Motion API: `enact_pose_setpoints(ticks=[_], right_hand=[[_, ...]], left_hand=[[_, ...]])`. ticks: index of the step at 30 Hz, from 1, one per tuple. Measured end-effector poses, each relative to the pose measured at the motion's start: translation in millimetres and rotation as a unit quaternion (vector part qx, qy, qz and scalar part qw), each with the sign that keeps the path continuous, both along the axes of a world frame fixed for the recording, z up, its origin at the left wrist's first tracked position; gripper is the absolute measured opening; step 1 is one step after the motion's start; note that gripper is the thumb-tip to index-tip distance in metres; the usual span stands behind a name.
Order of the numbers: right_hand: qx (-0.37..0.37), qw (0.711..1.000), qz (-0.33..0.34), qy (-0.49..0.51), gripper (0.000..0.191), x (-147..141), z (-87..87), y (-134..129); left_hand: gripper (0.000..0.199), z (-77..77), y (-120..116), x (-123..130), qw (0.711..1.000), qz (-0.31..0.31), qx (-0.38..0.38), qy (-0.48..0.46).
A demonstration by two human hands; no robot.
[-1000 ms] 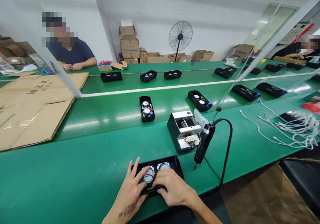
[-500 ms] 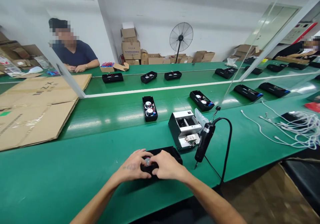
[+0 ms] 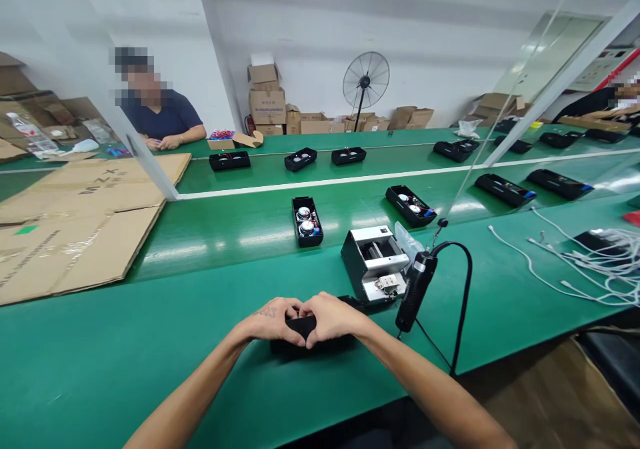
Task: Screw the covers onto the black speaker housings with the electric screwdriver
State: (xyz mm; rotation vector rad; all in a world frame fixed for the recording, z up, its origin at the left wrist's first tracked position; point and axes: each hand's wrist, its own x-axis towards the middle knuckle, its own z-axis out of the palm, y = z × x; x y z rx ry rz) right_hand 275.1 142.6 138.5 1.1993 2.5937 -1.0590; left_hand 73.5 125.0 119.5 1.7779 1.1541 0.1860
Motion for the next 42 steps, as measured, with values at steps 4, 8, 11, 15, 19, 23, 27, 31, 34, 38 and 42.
enact_pose_setpoints(ticks=[4, 8, 11, 15, 19, 23, 27, 31, 34, 38, 42], right_hand=[[0.041, 0.999, -0.015, -0.031, 0.049, -2.5, 0.7, -8.6], [0.076, 0.997, -0.007, -0.032, 0.039, -4.6, 1.3, -13.6], [0.085, 0.996, -0.002, -0.029, 0.036, -4.0, 1.2, -16.8], [0.106, 0.994, 0.009, -0.012, 0.039, -0.6, -4.4, -24.3], [0.147, 0.988, 0.036, 0.001, 0.03, 0.3, -14.6, -27.2], [0.158, 0.986, 0.046, -0.002, 0.028, -1.5, -16.8, -26.8], [0.162, 0.983, 0.027, 0.086, 0.037, 13.9, -7.3, -40.0], [0.299, 0.852, -0.223, 0.366, 0.029, 66.8, -8.9, -52.5], [0.467, 0.608, -0.486, 0.42, 0.02, 113.7, -25.5, -47.1], [0.366, 0.608, -0.599, 0.37, 0.045, 145.7, -51.4, -34.7], [0.203, 0.667, -0.592, 0.404, 0.043, 141.2, -67.8, -41.0]], left_hand=[[0.041, 0.1, 0.6, 0.3, 1.0, -0.006, -0.01, -0.018], [0.04, 0.1, 0.8, 0.1, 0.999, -0.005, -0.011, -0.033], [0.037, 0.1, -1.1, -0.1, 0.999, -0.005, -0.003, -0.037], [0.034, -0.8, -7.8, -0.5, 0.999, -0.008, 0.018, -0.031], [0.033, -3.4, -10.7, -1.4, 0.999, -0.017, 0.041, -0.02], [0.033, -5.5, -8.0, -2.6, 0.998, -0.027, 0.059, -0.003], [0.026, -7.5, -17.1, -2.8, 0.995, -0.028, 0.091, 0.019], [0.021, -24.0, -46.9, -0.6, 0.981, -0.054, 0.18, 0.046], [0.016, -49.1, -71.4, 2.5, 0.941, -0.083, 0.32, 0.068], [0.02, -76.2, -89.1, 5.3, 0.891, -0.056, 0.449, 0.049], [0.021, -80.5, -93.6, 5.9, 0.871, -0.063, 0.486, 0.044]])
